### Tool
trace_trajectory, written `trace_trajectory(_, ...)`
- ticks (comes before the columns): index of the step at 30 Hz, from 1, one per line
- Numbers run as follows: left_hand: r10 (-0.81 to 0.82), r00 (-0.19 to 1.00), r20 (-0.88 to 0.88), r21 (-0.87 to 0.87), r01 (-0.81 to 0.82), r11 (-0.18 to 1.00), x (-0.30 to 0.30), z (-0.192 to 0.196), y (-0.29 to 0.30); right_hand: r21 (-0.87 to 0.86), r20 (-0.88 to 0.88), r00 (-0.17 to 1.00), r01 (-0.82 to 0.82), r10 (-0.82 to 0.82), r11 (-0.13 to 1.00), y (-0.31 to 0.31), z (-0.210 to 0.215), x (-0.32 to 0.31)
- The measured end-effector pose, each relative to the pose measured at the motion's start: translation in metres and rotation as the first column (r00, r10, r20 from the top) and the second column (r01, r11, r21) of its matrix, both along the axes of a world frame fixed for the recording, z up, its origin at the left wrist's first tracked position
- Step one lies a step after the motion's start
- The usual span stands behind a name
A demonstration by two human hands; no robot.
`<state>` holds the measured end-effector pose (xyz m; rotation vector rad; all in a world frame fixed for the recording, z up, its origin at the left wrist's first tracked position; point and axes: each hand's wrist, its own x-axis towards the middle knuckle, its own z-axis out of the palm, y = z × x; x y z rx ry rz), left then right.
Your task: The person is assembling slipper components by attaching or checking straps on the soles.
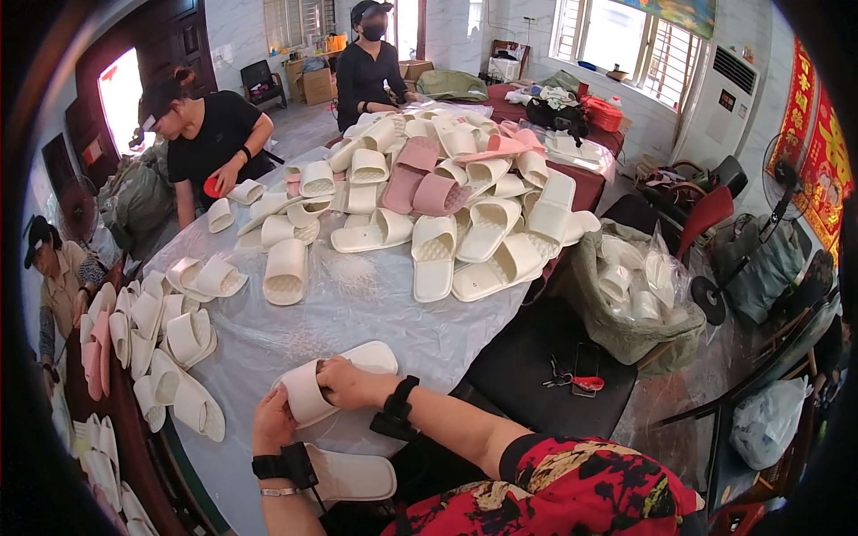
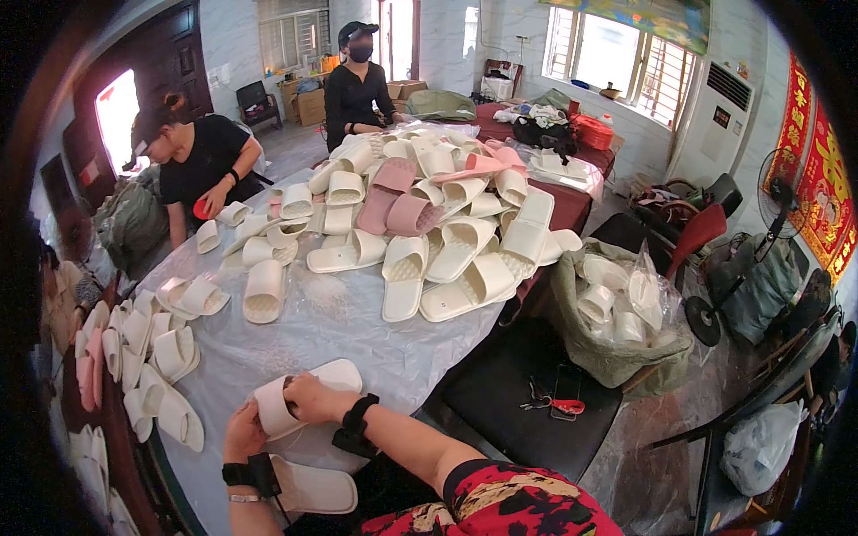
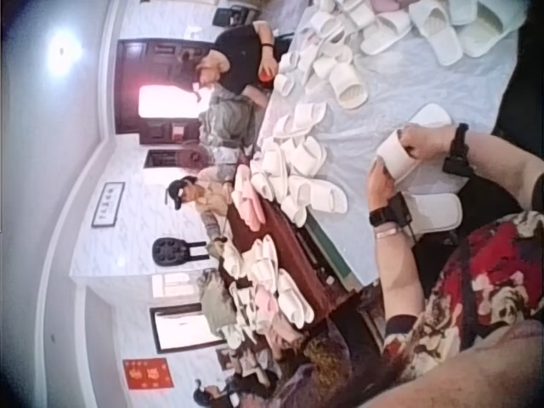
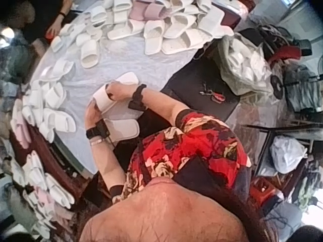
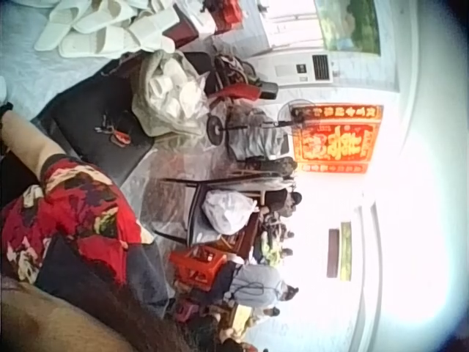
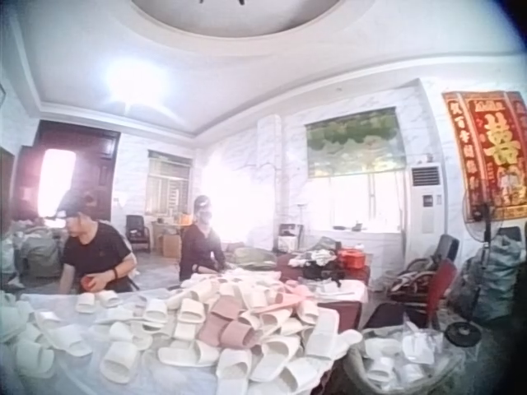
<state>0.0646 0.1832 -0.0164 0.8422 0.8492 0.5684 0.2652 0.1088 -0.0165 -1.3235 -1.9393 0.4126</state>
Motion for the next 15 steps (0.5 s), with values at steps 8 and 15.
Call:
trace_trajectory(8,-0.053,0.998,0.034,0.020,0.052,0.998,-0.001,-0.003,0.001,0.020,-0.076,0.997,0.020,-0.019,1.000,-0.005,-0.008,-0.008)
trace_trajectory(15,-0.054,0.998,0.044,0.028,0.053,0.998,0.007,0.005,-0.004,0.198,-0.134,0.990,0.068,-0.041,0.978,-0.006,-0.011,-0.007)
